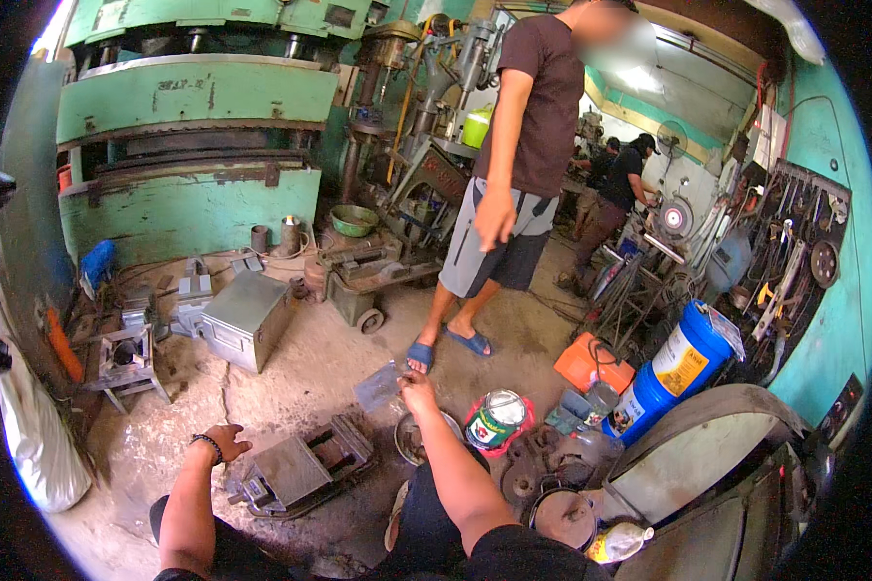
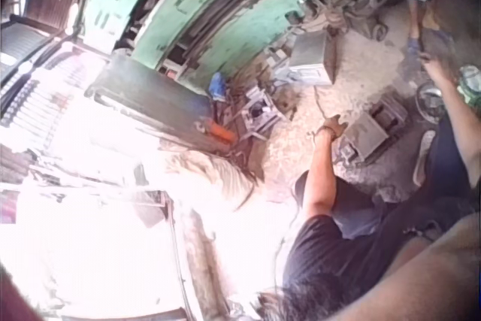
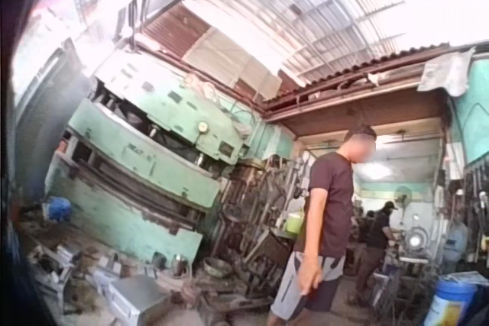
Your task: The person sits on the floor and assembles a metal object using a wrench and a brush. They tighten bolts, apply a substance to the surface, and adjust components while occasionally interacting with another person in the workshop.
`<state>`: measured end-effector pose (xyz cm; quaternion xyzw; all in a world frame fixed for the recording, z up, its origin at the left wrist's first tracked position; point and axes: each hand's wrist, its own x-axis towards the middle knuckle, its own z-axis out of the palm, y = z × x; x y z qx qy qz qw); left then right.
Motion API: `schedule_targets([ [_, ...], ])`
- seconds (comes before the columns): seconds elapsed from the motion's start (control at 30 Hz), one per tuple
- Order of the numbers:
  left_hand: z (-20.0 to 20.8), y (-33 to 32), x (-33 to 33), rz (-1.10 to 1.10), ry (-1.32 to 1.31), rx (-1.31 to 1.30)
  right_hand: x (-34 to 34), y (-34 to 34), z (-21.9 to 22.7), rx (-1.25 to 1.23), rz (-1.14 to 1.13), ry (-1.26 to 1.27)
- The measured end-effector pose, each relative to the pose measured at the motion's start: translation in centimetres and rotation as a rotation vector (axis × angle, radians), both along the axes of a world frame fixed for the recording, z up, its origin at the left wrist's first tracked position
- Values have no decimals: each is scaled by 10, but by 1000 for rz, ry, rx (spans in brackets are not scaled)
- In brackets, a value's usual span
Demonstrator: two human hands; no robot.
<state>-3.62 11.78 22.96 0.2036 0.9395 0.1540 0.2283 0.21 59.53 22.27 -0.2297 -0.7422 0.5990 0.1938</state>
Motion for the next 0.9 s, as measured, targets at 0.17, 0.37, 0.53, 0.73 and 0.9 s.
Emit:
schedule_targets([
  [0.17,-13,-6,-7,39,-16,-13,-4,-18,-8,321,-3,-60],
  [0.37,-22,2,-15,20,-3,10,-15,-17,2,449,107,-96],
  [0.53,-26,10,-14,29,-39,5,-8,-30,2,491,126,-117],
  [0.73,-28,22,-12,28,-25,27,-2,-26,11,564,158,-69],
  [0.9,-26,9,-18,-14,167,100,-3,-41,26,519,187,-76],
])
